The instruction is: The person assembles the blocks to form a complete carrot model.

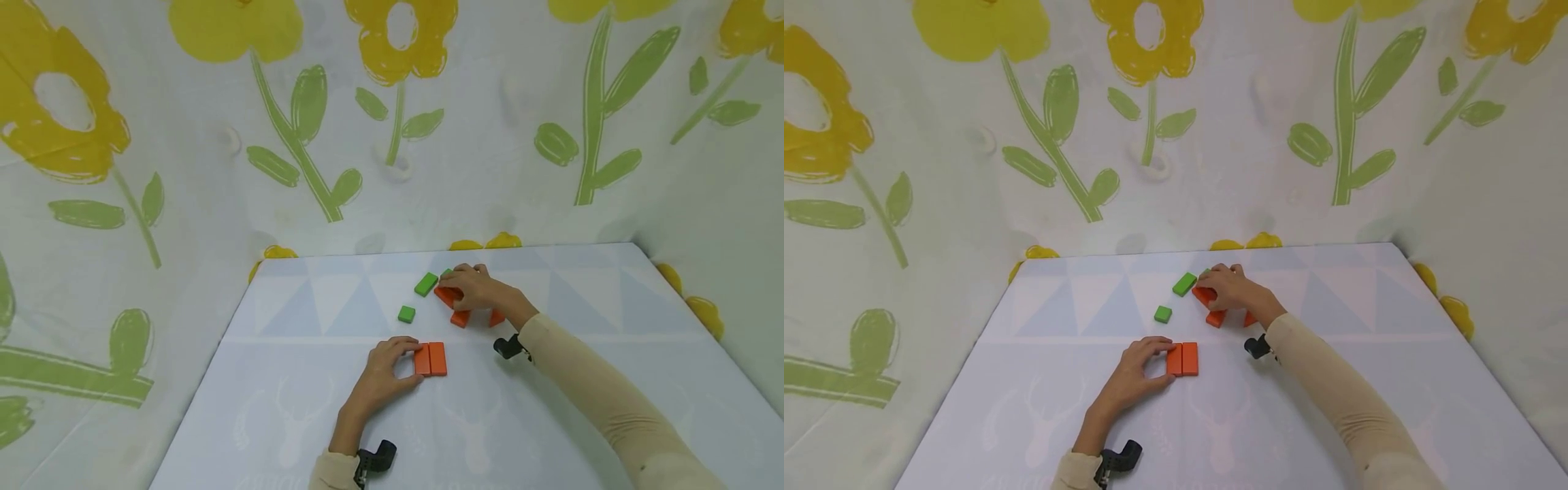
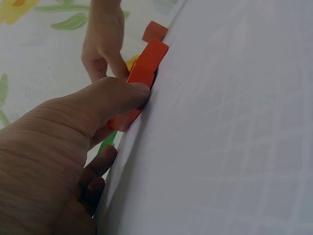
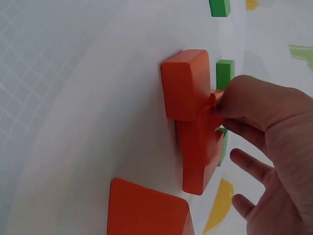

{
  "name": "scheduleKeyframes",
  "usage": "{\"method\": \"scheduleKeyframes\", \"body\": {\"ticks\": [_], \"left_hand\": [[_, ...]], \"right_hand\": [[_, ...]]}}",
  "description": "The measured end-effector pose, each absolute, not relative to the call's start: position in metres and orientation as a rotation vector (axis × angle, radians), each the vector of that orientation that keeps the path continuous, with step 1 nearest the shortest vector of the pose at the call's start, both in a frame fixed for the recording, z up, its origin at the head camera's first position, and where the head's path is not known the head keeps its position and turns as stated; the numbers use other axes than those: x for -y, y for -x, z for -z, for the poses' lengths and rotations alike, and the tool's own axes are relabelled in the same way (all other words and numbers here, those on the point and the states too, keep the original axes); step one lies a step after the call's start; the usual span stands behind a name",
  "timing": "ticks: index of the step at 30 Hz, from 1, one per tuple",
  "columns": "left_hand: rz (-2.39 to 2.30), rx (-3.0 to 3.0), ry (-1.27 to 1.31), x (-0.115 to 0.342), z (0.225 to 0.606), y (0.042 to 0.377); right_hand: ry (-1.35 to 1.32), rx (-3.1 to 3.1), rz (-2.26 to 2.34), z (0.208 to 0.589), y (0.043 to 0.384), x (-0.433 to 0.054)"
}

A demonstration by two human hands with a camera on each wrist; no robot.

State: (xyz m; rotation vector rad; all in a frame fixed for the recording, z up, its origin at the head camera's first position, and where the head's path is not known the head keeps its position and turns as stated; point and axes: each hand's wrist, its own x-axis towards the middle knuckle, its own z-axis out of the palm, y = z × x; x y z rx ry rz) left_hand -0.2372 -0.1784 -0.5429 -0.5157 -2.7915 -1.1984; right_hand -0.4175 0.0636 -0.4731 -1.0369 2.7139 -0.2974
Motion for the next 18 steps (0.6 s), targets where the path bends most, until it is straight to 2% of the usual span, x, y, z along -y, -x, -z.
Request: {"method": "scheduleKeyframes", "body": {"ticks": [9, 18], "left_hand": [[1.196, 2.788, 0.542, 0.175, 0.544, 0.235], [1.156, 2.819, 0.514, 0.179, 0.542, 0.239]], "right_hand": [[1.042, -2.809, 0.307, 0.484, 0.414, -0.068], [1.105, -2.947, 0.442, 0.47, 0.39, -0.076]]}}
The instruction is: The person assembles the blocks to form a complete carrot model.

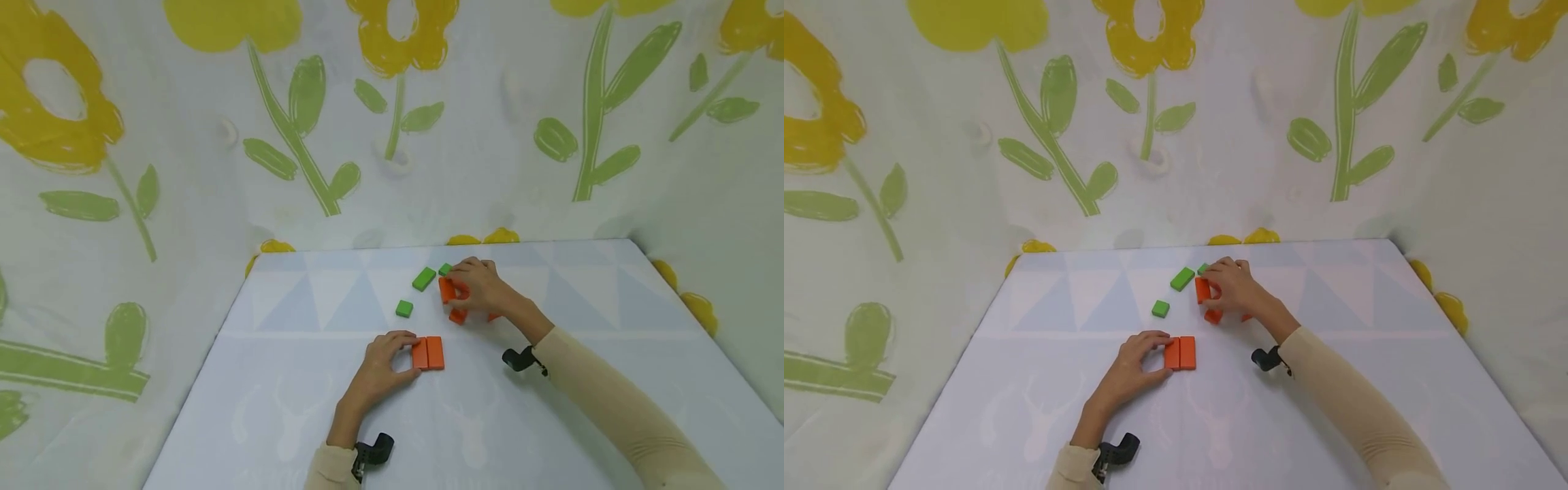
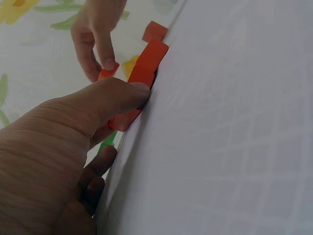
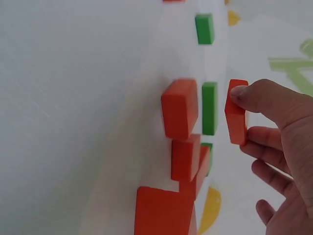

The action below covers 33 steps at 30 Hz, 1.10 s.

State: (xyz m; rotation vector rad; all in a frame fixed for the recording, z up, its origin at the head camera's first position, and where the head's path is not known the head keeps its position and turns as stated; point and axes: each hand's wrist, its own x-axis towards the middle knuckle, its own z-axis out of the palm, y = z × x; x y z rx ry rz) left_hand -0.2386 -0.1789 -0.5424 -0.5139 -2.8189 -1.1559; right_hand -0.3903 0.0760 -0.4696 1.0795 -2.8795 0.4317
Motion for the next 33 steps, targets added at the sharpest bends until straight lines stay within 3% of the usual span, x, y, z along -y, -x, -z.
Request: {"method": "scheduleKeyframes", "body": {"ticks": [16, 33], "left_hand": [[1.149, 2.818, 0.506, 0.178, 0.544, 0.24], [1.14, 2.815, 0.53, 0.179, 0.544, 0.241]], "right_hand": [[-1.163, 2.732, -0.516, 0.478, 0.311, -0.091], [-1.201, 2.67, -0.441, 0.503, 0.288, -0.091]]}}
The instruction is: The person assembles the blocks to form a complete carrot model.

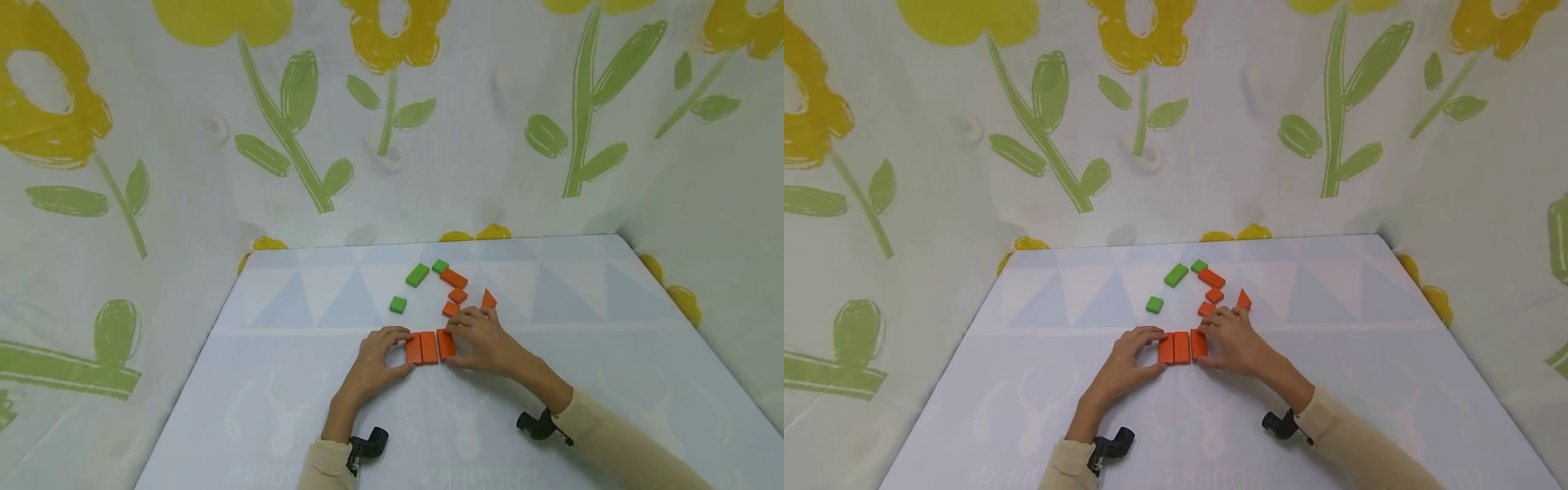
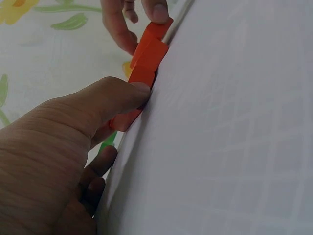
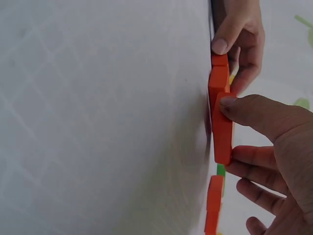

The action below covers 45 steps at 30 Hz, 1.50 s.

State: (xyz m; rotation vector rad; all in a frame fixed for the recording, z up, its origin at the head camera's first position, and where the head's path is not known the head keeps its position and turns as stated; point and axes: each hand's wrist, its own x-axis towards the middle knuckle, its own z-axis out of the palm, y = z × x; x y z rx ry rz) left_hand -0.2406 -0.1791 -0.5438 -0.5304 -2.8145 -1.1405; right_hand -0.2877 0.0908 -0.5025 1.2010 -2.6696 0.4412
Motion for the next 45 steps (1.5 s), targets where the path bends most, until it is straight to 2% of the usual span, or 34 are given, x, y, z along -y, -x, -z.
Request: {"method": "scheduleKeyframes", "body": {"ticks": [16, 23, 32, 45], "left_hand": [[1.129, 2.792, 0.55, 0.181, 0.542, 0.241], [1.156, 2.765, 0.56, 0.184, 0.541, 0.24], [1.185, 2.806, 0.524, 0.182, 0.546, 0.238], [1.148, 2.807, 0.543, 0.179, 0.544, 0.24]], "right_hand": [[-1.191, 2.703, -0.485, 0.501, 0.29, -0.087], [-0.997, 2.757, -0.486, 0.479, 0.32, -0.087], [-0.929, 2.885, -0.461, 0.483, 0.362, -0.089], [-0.945, 2.978, -0.347, 0.488, 0.375, -0.089]]}}
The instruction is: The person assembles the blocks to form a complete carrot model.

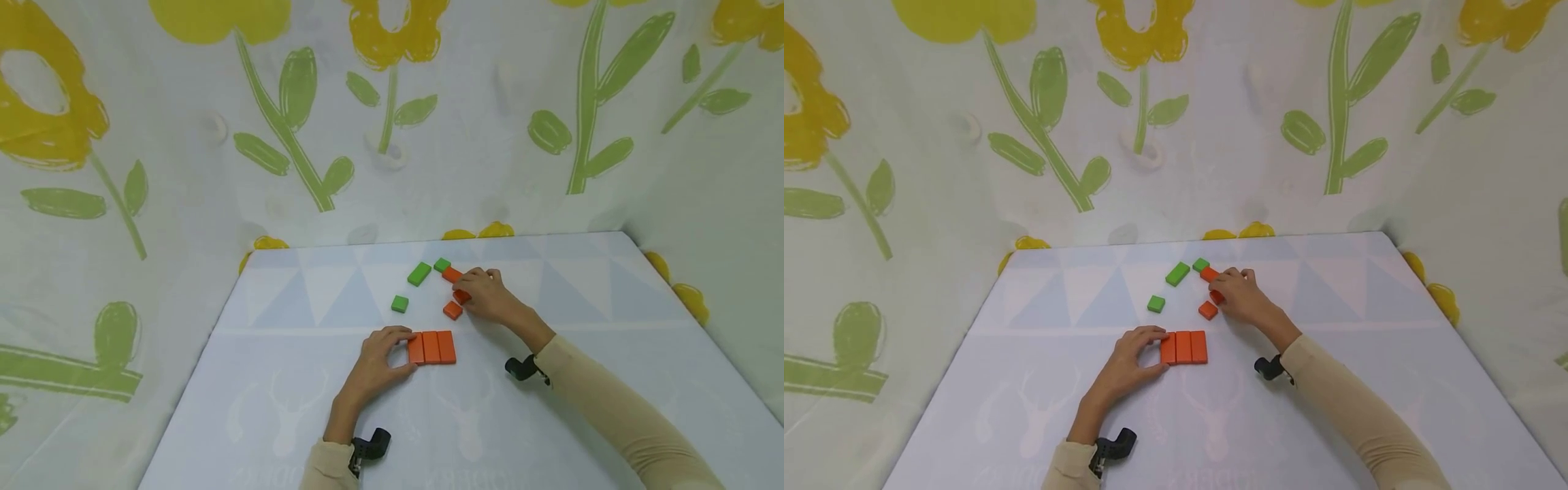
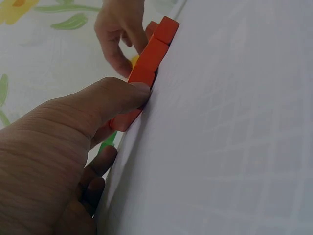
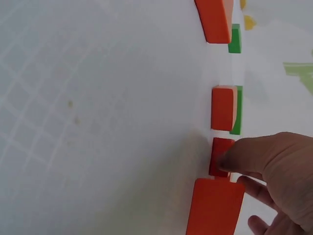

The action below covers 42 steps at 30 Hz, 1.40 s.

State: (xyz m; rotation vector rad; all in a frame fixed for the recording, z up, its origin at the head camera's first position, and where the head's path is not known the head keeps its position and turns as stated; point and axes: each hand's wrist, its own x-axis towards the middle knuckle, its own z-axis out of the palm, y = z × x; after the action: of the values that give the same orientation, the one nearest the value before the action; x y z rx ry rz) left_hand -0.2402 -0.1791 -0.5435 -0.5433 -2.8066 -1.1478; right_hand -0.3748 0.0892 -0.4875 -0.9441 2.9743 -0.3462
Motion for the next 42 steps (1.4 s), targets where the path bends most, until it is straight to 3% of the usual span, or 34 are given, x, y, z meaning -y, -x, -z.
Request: {"method": "scheduleKeyframes", "body": {"ticks": [9, 27, 42], "left_hand": [[1.147, 2.813, 0.549, 0.178, 0.541, 0.24], [1.153, 2.822, 0.528, 0.179, 0.544, 0.242], [1.144, 2.811, 0.547, 0.179, 0.543, 0.242]], "right_hand": [[0.978, -3.029, 0.437, 0.479, 0.357, -0.099], [1.33, -2.899, 0.735, 0.477, 0.281, -0.08], [1.385, -2.793, 0.865, 0.492, 0.255, -0.06]]}}
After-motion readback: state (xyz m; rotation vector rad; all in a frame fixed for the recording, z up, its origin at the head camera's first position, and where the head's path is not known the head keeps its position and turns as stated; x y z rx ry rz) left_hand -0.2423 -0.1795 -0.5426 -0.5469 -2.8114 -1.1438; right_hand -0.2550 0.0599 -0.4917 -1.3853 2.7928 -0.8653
